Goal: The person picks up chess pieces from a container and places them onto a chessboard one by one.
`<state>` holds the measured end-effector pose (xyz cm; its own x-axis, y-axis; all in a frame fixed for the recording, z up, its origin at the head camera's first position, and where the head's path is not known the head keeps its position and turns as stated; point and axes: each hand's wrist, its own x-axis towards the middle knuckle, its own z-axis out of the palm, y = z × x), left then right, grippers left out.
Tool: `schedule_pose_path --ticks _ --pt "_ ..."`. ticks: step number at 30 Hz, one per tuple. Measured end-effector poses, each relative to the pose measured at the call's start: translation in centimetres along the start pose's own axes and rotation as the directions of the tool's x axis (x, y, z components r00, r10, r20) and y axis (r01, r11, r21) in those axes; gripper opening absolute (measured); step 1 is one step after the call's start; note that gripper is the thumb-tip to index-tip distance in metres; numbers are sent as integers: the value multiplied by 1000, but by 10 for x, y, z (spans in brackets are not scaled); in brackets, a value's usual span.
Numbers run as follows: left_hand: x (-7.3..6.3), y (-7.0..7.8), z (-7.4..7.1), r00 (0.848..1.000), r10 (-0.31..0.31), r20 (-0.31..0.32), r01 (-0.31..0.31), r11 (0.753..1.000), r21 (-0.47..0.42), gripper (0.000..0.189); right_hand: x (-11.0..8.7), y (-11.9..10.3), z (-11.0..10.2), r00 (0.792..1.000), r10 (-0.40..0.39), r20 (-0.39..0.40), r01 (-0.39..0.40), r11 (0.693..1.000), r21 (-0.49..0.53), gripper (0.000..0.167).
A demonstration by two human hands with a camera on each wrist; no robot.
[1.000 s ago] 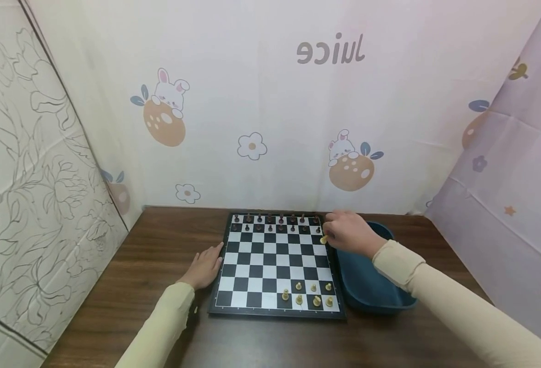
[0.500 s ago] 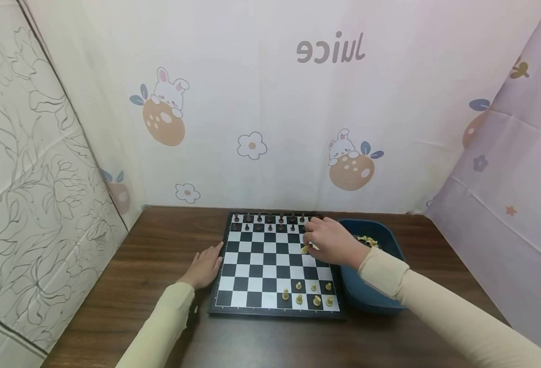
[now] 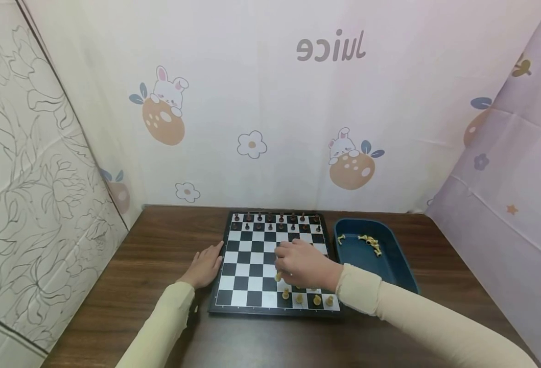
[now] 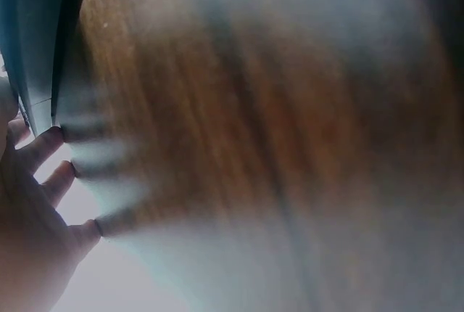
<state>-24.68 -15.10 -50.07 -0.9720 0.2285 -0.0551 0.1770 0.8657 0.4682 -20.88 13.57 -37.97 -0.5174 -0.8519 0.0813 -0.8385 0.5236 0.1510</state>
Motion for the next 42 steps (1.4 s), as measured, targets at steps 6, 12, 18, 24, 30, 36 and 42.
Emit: schedule_pose_path --ticks 6,12,18,24,30,36,42 --pt "0 -1 1 1000 0 3 0 1000 0 52 8 -15 10 998 -41 41 39 999 38 15" --pt "0 -1 1 1000 -8 2 8 1000 -2 52 12 -20 20 995 -57 76 52 996 69 16" --pt "1 0 -1 1000 -7 4 7 1000 -1 52 12 -24 28 993 -78 84 73 995 68 12" --pt "0 -1 0 1000 -3 4 3 1000 -2 52 11 -25 34 992 -98 78 94 994 56 15" --pt "0 -1 1 1000 0 0 0 1000 -1 52 11 -26 36 993 -99 69 95 994 48 16" --pt "0 -1 1 1000 -5 2 5 1000 -3 52 8 -22 30 995 -57 86 52 997 57 19" --pt "0 -1 1 1000 -9 4 9 1000 -3 52 1 -9 13 994 18 109 -22 999 38 21"
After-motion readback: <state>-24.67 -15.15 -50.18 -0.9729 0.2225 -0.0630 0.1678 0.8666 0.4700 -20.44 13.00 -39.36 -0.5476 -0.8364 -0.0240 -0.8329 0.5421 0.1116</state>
